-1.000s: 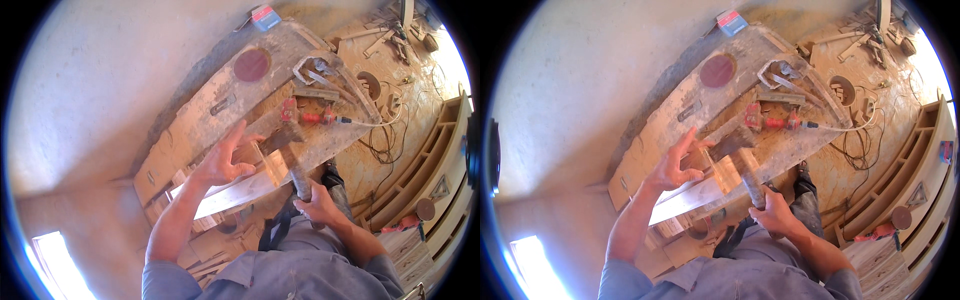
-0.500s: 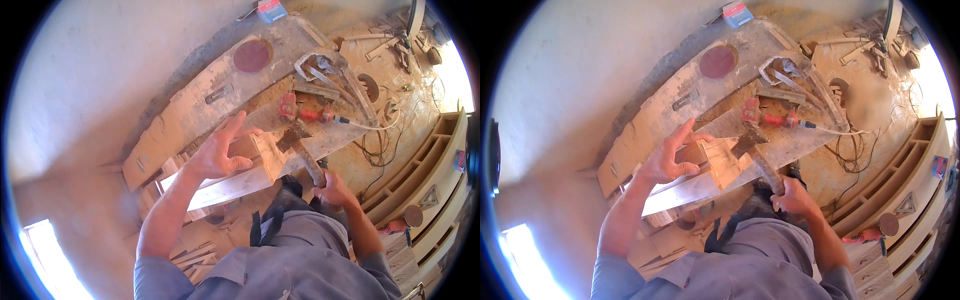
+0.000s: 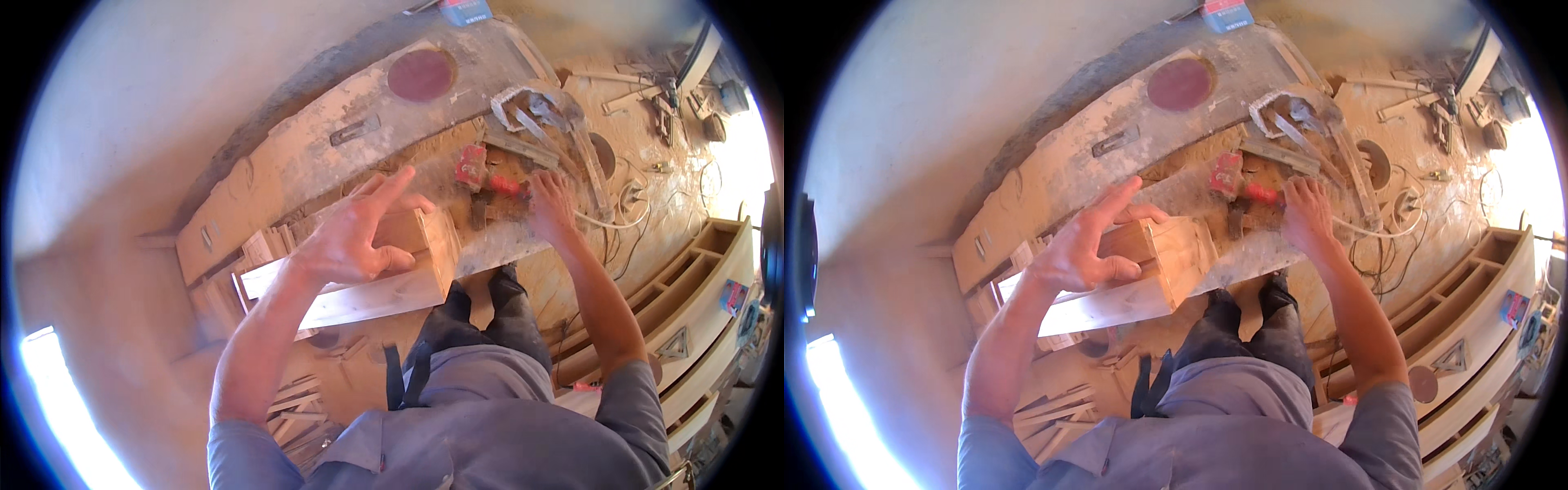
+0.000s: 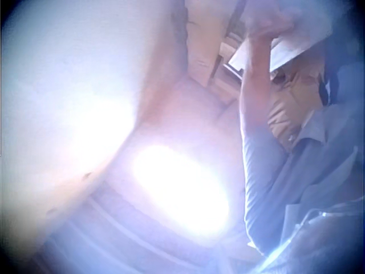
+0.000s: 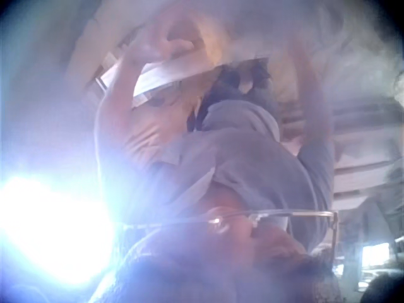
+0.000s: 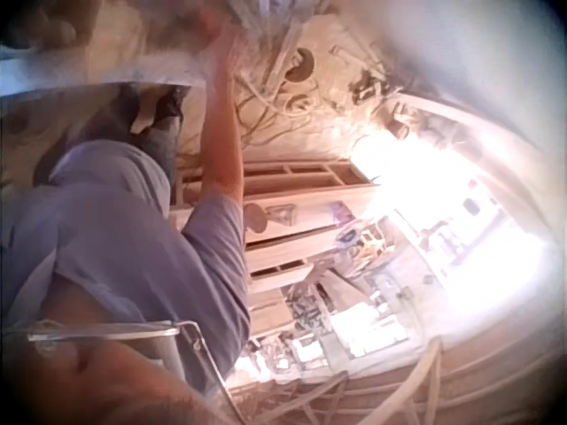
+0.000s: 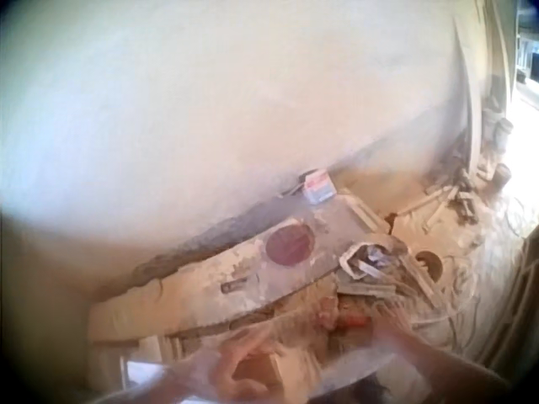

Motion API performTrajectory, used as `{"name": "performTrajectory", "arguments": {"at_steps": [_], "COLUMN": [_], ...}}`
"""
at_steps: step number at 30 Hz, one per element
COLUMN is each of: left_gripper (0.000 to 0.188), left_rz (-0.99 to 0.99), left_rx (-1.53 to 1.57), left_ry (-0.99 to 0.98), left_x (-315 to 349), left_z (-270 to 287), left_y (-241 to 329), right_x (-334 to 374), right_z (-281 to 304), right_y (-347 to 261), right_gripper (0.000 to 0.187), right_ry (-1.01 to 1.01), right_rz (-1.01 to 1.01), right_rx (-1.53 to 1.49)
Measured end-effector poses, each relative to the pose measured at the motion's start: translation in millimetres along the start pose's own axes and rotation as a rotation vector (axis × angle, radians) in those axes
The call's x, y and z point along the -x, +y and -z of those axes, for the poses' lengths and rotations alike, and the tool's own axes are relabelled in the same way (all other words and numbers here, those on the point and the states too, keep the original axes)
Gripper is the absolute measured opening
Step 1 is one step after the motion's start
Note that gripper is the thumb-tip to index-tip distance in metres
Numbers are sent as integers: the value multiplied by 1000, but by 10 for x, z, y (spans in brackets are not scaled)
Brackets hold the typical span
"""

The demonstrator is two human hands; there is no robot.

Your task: The person joins wooden panels together using a nail gun and hammer to construct a small wooden box, then attaches a thin plywood backing to the structure.

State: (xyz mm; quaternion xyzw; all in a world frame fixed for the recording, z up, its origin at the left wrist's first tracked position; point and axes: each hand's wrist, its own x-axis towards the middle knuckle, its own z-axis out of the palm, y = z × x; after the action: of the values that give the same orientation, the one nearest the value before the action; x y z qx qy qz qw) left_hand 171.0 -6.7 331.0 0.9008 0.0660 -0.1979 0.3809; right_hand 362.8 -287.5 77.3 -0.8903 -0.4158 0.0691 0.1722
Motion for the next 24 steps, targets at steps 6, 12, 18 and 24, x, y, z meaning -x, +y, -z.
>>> {"name": "performTrajectory", "arguments": {"at_steps": [6,12,18,24], "left_gripper": [112,113,114,113], "left_rz": [-67,-66,-87,-78], "left_rx": [39,55,39,78], "left_ry": [45,69,53,20], "left_x": [13,42,11,5], "left_z": [-30,-30,-14,4], "left_y": [-78,-117,-89,-56], "right_x": [-417,-595,389,880], "right_z": [-442,160,1010,881], "right_y": [-64,-554,-1052,-1338], "right_gripper": [43,26,20,22], "right_ry": [-289,-427,-391,-328], "right_rz": [56,-190,-334,-380], "right_rx": [186,-32,-244,-396]}}
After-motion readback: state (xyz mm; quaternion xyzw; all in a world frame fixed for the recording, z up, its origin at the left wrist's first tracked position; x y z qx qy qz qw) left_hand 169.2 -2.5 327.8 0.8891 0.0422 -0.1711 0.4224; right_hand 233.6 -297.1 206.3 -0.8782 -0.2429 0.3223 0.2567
